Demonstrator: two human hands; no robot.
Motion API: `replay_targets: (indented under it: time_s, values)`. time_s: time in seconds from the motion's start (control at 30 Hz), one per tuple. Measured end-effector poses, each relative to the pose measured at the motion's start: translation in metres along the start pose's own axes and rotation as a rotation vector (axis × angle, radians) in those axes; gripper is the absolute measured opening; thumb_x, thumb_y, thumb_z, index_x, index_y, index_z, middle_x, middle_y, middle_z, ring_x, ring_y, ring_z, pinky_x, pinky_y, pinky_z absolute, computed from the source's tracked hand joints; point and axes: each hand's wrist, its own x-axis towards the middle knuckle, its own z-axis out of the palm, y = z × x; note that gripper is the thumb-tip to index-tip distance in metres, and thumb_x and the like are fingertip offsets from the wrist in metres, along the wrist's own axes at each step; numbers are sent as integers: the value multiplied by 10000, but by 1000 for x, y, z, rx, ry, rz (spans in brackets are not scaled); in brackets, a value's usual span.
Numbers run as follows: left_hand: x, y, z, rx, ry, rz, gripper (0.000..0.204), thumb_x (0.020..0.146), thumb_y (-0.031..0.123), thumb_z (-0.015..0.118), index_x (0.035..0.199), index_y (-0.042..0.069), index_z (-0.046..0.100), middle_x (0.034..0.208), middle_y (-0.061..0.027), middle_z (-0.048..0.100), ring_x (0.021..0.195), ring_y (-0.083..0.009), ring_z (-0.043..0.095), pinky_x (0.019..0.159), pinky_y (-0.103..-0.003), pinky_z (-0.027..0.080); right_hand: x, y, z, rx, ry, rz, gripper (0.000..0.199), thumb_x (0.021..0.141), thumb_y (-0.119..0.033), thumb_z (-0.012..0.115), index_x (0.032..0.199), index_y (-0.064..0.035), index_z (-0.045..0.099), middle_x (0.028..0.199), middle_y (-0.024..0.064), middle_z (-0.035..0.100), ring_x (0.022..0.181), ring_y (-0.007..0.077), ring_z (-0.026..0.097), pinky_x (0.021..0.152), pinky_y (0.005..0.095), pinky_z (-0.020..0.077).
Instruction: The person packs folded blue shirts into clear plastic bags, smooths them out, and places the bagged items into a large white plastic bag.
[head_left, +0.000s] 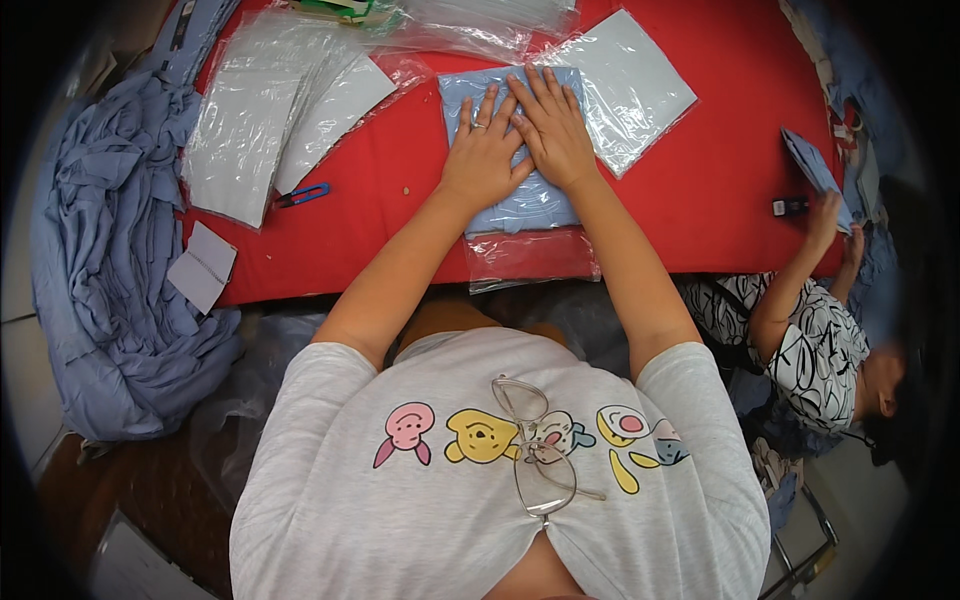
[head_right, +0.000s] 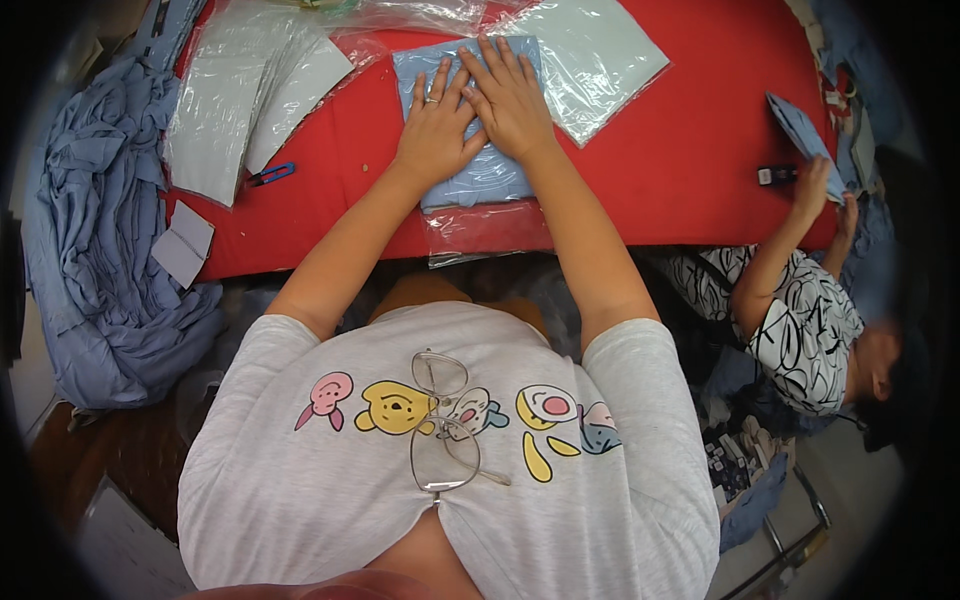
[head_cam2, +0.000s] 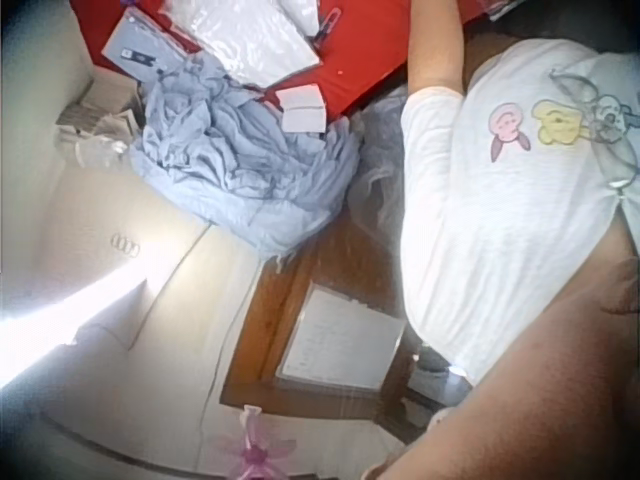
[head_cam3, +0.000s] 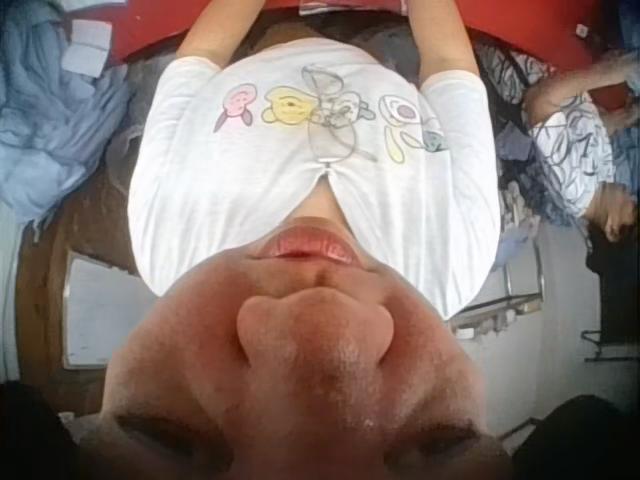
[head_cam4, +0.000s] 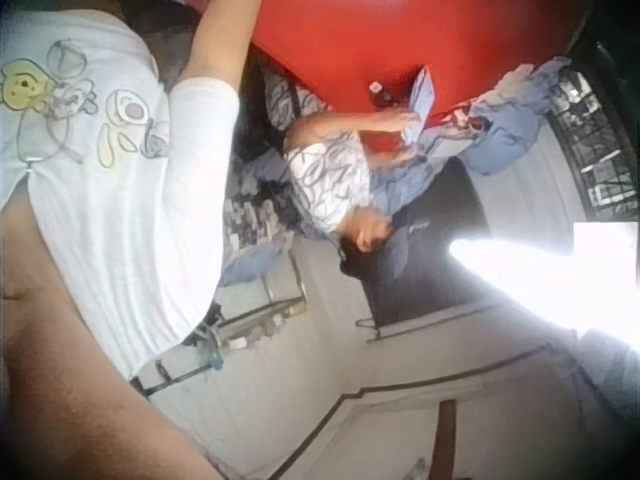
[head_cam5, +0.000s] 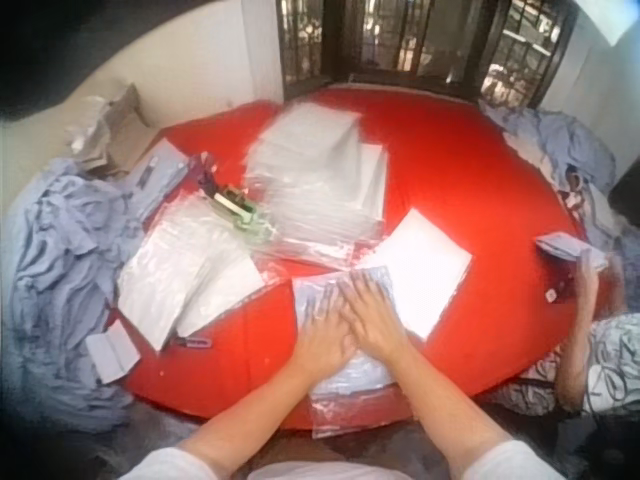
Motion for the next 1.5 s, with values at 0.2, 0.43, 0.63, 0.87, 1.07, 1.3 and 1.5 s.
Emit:
replay_targets:
  time_s: [0.2, 0.43, 0.63, 0.87, 1.07, 1.3, 1.5]
  values:
    - [-4, -7, 8, 33, 3, 23, 622, 1046, 469, 595, 1597, 187, 531, 1774, -139, 286, 1645, -403, 219, 1303, -668, 148, -15, 4, 4, -34, 11, 34, 642, 1107, -378, 520, 1686, -143, 374, 1757, 150, 337, 1624, 378, 296, 1310, 563, 240]
    - [-4, 0, -1, -27, 32, 73, 741, 1041, 568, 595, 1680, 238, 417, 1792, -131, 250, 1651, -405, 201, 1304, -656, 154, -152, -37, -35, -122, -205, 106, 657, 1090, -278, 568, 1695, -139, 353, 1758, 150, 328, 1615, 376, 313, 1313, 540, 247]
    - [-27, 18, 0, 32, -63, 220, 849, 986, 675, 618, 1688, 248, 406, 1809, -135, 194, 1664, -411, 147, 1302, -677, 128, -235, -65, -79, 9, -134, 243, 491, 1034, -153, 640, 1520, -106, 585, 1593, 145, 539, 1488, 366, 488, 1258, 514, 340]
    - [-70, 71, -6, 48, -214, 281, 820, 951, 688, 647, 1660, 325, 454, 1815, -118, 186, 1670, -420, 119, 1276, -748, 80, -280, -93, -88, 373, -70, 643, 349, 881, -88, 813, 1225, -78, 759, 1049, 103, 691, 974, 280, 705, 882, 424, 565]
    - [-80, 100, 16, 18, -112, 248, 796, 944, 701, 640, 1645, 365, 470, 1808, -99, 220, 1668, -412, 133, 1238, -806, 85, -301, -90, -71, 281, -38, 580, 268, 892, -51, 778, 1159, -66, 758, 943, 117, 741, 909, 326, 733, 836, 440, 583]
    - [-55, 81, 27, 160, -102, 284, 771, 957, 701, 623, 1642, 380, 467, 1790, -66, 279, 1654, -392, 198, 1231, -808, 134, -293, -82, -63, 246, 115, 588, 100, 913, -67, 765, 1011, -46, 771, 953, 122, 733, 885, 359, 731, 818, 438, 590]
    - [-23, 63, 24, 197, -99, 345, 769, 963, 715, 600, 1645, 388, 457, 1788, -54, 287, 1650, -377, 224, 1247, -786, 137, -264, -73, -90, 48, 46, 267, 120, 859, -113, 824, 964, -79, 777, 965, 49, 700, 974, 267, 713, 791, 408, 580]
